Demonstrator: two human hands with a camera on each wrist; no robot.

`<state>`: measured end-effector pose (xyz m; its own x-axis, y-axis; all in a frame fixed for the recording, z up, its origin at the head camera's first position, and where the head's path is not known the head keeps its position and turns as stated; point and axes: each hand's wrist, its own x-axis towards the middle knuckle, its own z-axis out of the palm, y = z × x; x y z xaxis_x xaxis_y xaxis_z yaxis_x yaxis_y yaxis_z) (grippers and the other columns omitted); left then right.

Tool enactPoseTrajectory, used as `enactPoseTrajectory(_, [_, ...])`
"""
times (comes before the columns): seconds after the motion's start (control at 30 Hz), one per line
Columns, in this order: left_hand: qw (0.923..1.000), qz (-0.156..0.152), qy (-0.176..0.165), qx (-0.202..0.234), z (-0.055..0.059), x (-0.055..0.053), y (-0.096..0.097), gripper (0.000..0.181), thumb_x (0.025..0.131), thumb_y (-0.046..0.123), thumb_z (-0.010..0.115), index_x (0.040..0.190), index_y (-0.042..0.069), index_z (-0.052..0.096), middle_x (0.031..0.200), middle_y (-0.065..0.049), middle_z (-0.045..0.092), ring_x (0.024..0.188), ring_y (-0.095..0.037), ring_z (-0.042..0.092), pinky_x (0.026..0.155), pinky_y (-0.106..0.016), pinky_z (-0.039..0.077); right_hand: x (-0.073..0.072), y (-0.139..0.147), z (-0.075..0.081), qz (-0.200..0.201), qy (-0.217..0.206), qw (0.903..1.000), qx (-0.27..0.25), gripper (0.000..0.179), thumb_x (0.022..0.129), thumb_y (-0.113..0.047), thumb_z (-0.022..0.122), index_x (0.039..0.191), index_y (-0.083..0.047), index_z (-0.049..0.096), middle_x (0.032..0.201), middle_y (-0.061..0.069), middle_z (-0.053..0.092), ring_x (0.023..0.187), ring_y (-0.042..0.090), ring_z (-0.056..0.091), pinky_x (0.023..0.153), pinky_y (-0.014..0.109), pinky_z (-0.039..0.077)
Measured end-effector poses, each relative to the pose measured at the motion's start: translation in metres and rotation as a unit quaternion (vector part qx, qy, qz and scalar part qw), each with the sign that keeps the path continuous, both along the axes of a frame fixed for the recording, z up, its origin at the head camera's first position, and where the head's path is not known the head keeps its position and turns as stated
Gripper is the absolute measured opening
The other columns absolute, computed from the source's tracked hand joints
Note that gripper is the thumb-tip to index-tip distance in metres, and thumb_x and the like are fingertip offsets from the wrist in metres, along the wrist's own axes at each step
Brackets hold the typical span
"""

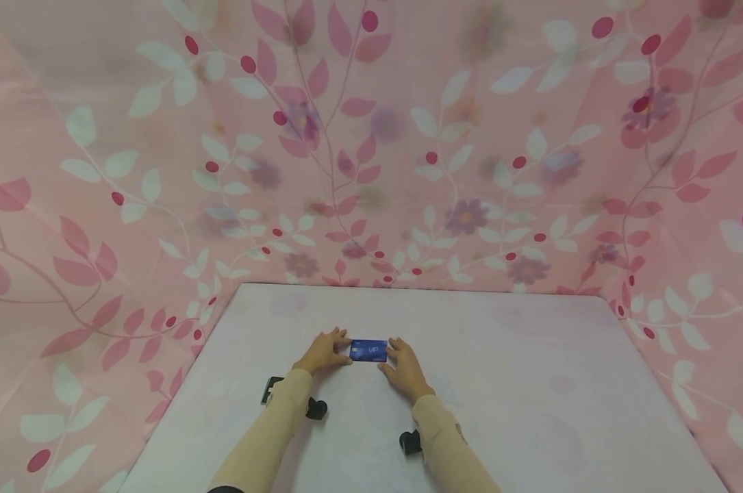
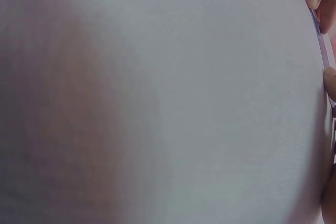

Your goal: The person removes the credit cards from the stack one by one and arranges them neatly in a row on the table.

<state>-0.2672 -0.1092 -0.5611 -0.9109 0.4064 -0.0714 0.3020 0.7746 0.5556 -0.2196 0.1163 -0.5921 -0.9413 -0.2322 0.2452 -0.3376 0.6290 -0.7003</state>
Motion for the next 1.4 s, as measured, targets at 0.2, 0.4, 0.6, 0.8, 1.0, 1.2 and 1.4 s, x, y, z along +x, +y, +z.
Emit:
enactPoseTrajectory(0.2, [1.0, 0.001, 0.004, -0.002, -0.001, 0.002, 0.0, 0.051, 0.076, 0.023, 0.078, 0.12, 0.003, 0.063, 0.138, -0.018, 0.048, 0.137, -0.035, 0.03, 0.114, -0.054, 0.014, 0.001, -0.001, 0.0, -0.002, -0.003, 1.0, 0.004, 0.042, 0.082, -0.011, 0.07, 0.113, 0.015, 0.059, 0.131, 0.027, 0.05, 0.128, 0.045, 0.038, 0.107, 0.055, 0.029])
enactPoseTrajectory(0.4, [0.9999, -0.002, 0.011, -0.004, -0.001, 0.002, 0.0, 0.05, 0.075, 0.022, 0.078, 0.119, 0.002, 0.064, 0.138, -0.019, 0.048, 0.136, -0.036, 0.031, 0.113, -0.055, 0.015, 0.002, 0.0, 0.002, 0.002, 0.004, 1.0, 0.0, 0.041, 0.081, -0.009, 0.07, 0.112, 0.016, 0.059, 0.13, 0.028, 0.05, 0.127, 0.046, 0.039, 0.106, 0.056, 0.03])
enactPoseTrajectory(0.6, [0.9997, -0.009, 0.022, -0.007, -0.002, 0.002, -0.001, 0.05, 0.074, 0.022, 0.079, 0.117, 0.001, 0.065, 0.136, -0.02, 0.05, 0.135, -0.038, 0.033, 0.112, -0.057, 0.017, 0.003, 0.0, 0.003, 0.007, 0.01, 0.9999, -0.006, 0.04, 0.08, -0.007, 0.071, 0.11, 0.017, 0.059, 0.129, 0.03, 0.051, 0.126, 0.047, 0.039, 0.105, 0.057, 0.031])
enactPoseTrajectory(0.8, [0.9998, -0.006, 0.015, -0.01, -0.003, 0.001, 0.0, 0.05, 0.073, 0.022, 0.08, 0.117, 0.004, 0.066, 0.137, -0.019, 0.049, 0.136, -0.036, 0.031, 0.113, -0.056, 0.016, 0.004, 0.0, 0.004, 0.007, 0.008, 0.9999, -0.008, 0.04, 0.081, -0.008, 0.071, 0.111, 0.017, 0.059, 0.129, 0.029, 0.051, 0.127, 0.047, 0.039, 0.106, 0.056, 0.031])
enactPoseTrajectory(1.0, [0.9999, -0.008, 0.014, -0.001, -0.002, 0.001, -0.001, 0.051, 0.072, 0.021, 0.081, 0.117, 0.004, 0.066, 0.137, -0.021, 0.048, 0.136, -0.038, 0.031, 0.112, -0.058, 0.016, 0.005, 0.001, 0.003, 0.01, 0.017, 0.9996, -0.02, 0.039, 0.08, -0.006, 0.071, 0.11, 0.017, 0.06, 0.128, 0.029, 0.052, 0.126, 0.047, 0.04, 0.106, 0.056, 0.031])
enactPoseTrajectory(1.2, [0.9987, -0.006, 0.033, 0.038, -0.008, 0.004, -0.005, 0.064, 0.072, 0.021, 0.08, 0.127, -0.001, 0.056, 0.136, -0.024, 0.048, 0.135, -0.041, 0.031, 0.112, -0.059, 0.013, 0.002, 0.001, -0.002, -0.005, 0.03, 0.999, -0.034, 0.041, 0.079, -0.006, 0.071, 0.113, 0.014, 0.06, 0.124, 0.028, 0.056, 0.123, 0.044, 0.045, 0.105, 0.053, 0.033])
enactPoseTrajectory(1.4, [0.9913, 0.043, 0.088, 0.088, -0.01, 0.012, -0.008, 0.069, 0.067, 0.019, 0.083, 0.126, -0.003, 0.056, 0.129, -0.022, 0.055, 0.127, -0.039, 0.043, 0.111, -0.054, 0.022, 0.007, 0.003, 0.004, -0.041, 0.019, 0.9962, -0.075, 0.045, 0.078, -0.008, 0.071, 0.116, 0.01, 0.059, 0.12, 0.026, 0.059, 0.116, 0.041, 0.052, 0.103, 0.05, 0.038])
